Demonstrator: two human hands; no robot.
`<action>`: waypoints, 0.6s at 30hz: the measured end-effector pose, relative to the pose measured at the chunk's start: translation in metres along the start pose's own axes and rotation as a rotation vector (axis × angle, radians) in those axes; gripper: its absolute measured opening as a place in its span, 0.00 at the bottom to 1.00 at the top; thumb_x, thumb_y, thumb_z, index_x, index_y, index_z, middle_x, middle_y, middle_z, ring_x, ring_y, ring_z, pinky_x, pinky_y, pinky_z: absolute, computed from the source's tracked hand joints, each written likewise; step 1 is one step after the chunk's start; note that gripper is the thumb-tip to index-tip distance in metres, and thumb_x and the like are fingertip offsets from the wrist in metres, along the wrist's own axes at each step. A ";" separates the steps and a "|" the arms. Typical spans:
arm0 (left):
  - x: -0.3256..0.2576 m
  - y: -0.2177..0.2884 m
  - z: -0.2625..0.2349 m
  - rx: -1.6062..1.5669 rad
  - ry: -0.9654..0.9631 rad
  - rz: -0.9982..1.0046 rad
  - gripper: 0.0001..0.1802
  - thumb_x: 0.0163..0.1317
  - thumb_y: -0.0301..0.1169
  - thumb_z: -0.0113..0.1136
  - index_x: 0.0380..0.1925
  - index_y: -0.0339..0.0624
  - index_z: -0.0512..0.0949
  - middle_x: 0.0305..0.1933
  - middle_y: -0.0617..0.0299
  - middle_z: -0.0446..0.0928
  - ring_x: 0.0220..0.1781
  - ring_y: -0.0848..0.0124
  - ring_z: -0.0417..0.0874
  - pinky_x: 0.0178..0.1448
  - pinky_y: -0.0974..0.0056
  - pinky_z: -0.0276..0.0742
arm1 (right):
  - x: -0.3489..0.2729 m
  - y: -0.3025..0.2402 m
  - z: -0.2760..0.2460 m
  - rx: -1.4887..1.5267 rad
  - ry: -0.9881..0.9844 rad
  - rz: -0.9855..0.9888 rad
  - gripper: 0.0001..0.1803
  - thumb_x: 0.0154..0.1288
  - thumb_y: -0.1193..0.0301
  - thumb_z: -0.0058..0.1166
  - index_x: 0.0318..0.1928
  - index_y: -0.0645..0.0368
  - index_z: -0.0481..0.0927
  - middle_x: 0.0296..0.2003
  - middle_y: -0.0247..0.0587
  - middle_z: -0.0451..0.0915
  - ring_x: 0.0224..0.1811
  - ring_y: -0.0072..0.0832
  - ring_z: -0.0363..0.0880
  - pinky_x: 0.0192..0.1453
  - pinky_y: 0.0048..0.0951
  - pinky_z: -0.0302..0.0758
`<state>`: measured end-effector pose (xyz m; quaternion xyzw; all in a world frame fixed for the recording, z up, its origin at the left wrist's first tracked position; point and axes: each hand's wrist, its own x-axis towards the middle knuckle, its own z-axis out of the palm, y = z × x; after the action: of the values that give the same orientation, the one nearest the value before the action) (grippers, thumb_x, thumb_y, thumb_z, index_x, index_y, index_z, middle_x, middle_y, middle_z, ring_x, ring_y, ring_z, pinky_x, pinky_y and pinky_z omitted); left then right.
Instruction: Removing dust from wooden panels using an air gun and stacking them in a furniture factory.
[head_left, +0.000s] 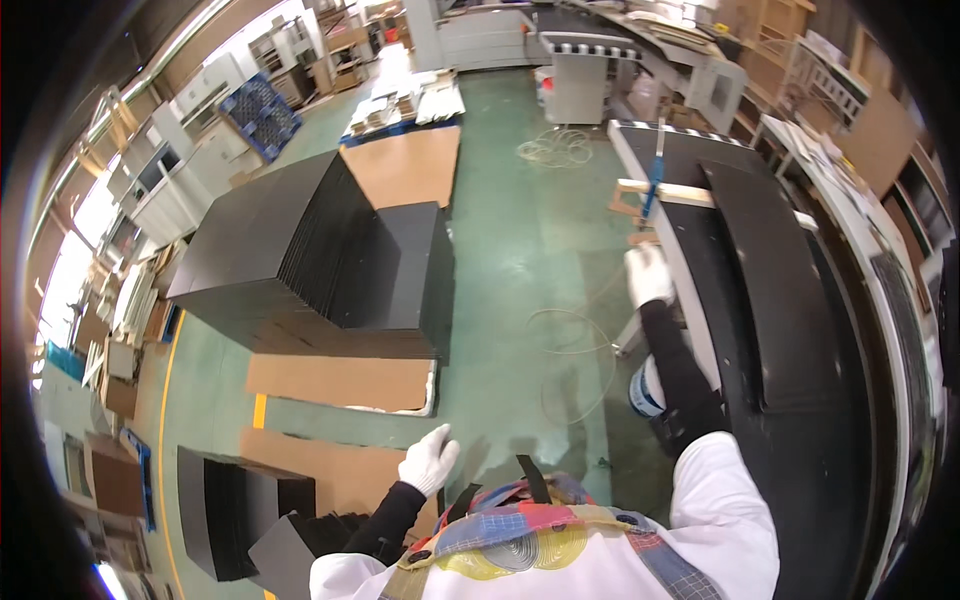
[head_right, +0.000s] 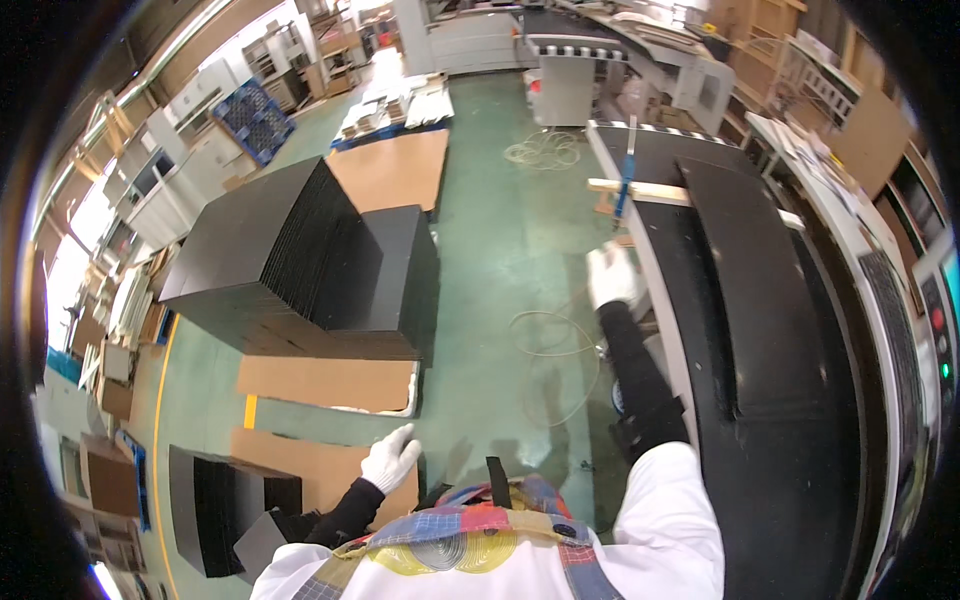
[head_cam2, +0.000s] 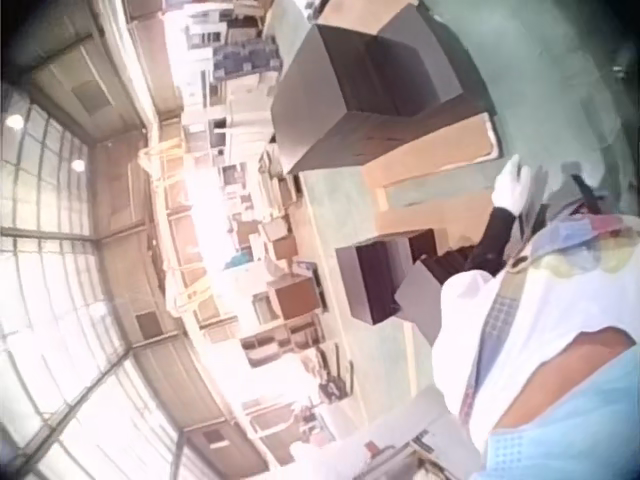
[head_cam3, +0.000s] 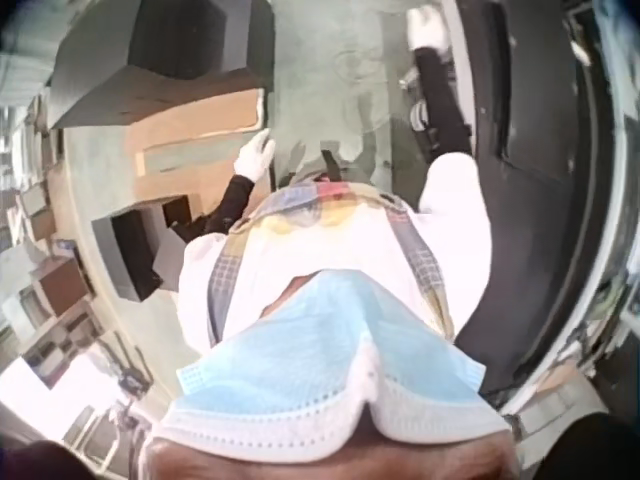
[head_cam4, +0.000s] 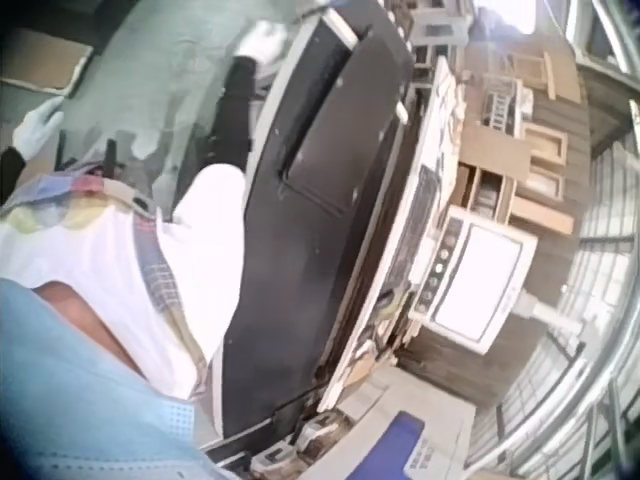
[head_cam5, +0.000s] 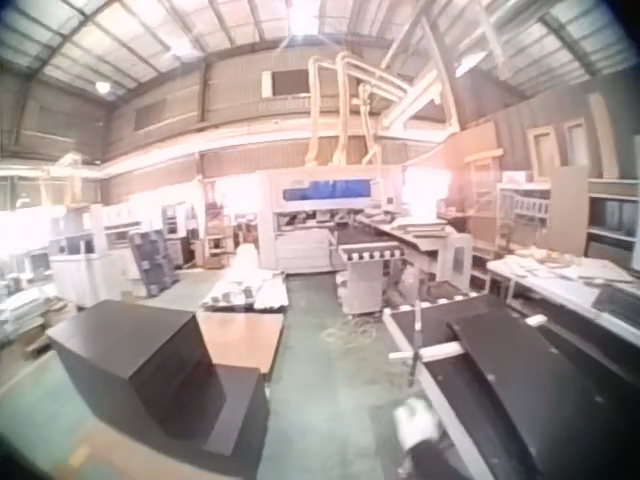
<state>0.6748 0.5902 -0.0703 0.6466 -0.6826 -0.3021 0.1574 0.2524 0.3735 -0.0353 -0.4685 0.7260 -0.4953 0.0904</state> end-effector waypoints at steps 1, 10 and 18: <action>0.016 0.001 0.000 -0.013 0.008 0.029 0.26 0.63 0.44 0.52 0.56 0.38 0.73 0.53 0.45 0.78 0.54 0.49 0.80 0.59 0.53 0.74 | 0.038 0.017 0.009 0.002 0.068 0.011 0.24 0.62 0.60 0.59 0.52 0.66 0.77 0.49 0.52 0.81 0.53 0.40 0.80 0.59 0.37 0.73; 0.137 0.008 -0.017 -0.042 0.004 -0.068 0.25 0.64 0.45 0.52 0.56 0.40 0.74 0.51 0.45 0.79 0.53 0.49 0.80 0.58 0.53 0.74 | 0.194 0.033 0.022 -0.237 0.027 0.233 0.32 0.58 0.48 0.56 0.49 0.66 0.78 0.45 0.58 0.81 0.49 0.49 0.80 0.55 0.42 0.74; 0.291 0.053 -0.018 -0.105 -0.105 0.132 0.23 0.65 0.38 0.54 0.56 0.35 0.74 0.50 0.46 0.81 0.53 0.53 0.82 0.58 0.57 0.75 | 0.176 -0.024 0.023 -0.237 0.056 0.052 0.22 0.62 0.50 0.56 0.42 0.56 0.82 0.43 0.52 0.81 0.44 0.46 0.81 0.50 0.45 0.75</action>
<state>0.6105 0.3012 -0.0753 0.5744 -0.7141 -0.3600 0.1748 0.1839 0.2216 0.0311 -0.4427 0.7937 -0.4164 0.0270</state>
